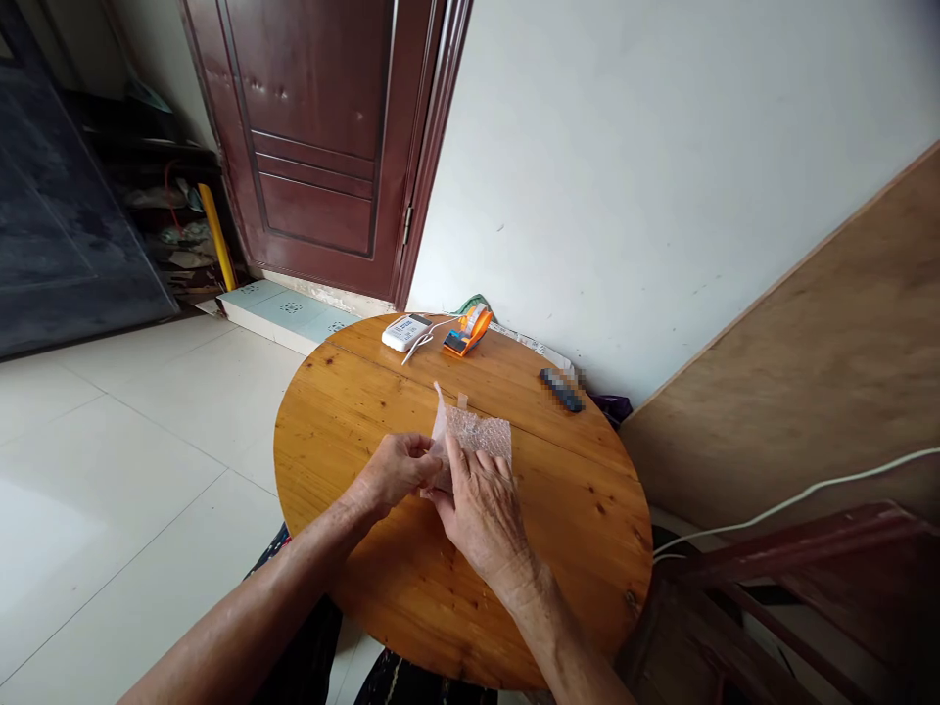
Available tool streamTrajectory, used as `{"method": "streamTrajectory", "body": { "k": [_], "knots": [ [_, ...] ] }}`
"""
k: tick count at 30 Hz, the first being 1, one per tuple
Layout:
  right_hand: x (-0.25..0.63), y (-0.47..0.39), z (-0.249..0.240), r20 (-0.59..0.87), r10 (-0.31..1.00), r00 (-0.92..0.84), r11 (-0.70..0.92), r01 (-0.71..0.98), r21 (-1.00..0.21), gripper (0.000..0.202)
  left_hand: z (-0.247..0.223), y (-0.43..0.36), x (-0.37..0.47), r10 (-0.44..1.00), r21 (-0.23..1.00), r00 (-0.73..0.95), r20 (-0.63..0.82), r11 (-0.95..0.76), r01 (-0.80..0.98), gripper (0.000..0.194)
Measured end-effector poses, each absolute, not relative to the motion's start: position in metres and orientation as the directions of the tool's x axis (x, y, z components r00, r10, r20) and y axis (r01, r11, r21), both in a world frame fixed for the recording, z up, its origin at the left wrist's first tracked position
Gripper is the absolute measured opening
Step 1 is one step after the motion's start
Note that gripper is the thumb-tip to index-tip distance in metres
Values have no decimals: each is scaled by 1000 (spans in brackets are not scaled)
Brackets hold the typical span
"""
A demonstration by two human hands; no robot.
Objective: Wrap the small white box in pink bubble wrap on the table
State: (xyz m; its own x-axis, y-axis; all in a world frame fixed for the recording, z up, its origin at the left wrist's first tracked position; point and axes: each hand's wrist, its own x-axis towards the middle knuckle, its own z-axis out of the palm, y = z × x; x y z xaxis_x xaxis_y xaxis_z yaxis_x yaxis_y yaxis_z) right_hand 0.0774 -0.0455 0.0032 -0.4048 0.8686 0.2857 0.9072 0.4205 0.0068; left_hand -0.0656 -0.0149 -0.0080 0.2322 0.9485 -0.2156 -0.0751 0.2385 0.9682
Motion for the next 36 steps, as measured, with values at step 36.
{"method": "streamTrajectory", "body": {
  "k": [36],
  "knots": [
    [126, -42, -41, 63, 976, 209, -62, 544, -837, 70, 0, -17, -65, 683, 421, 703, 198, -707, 568, 19]
  ]
}}
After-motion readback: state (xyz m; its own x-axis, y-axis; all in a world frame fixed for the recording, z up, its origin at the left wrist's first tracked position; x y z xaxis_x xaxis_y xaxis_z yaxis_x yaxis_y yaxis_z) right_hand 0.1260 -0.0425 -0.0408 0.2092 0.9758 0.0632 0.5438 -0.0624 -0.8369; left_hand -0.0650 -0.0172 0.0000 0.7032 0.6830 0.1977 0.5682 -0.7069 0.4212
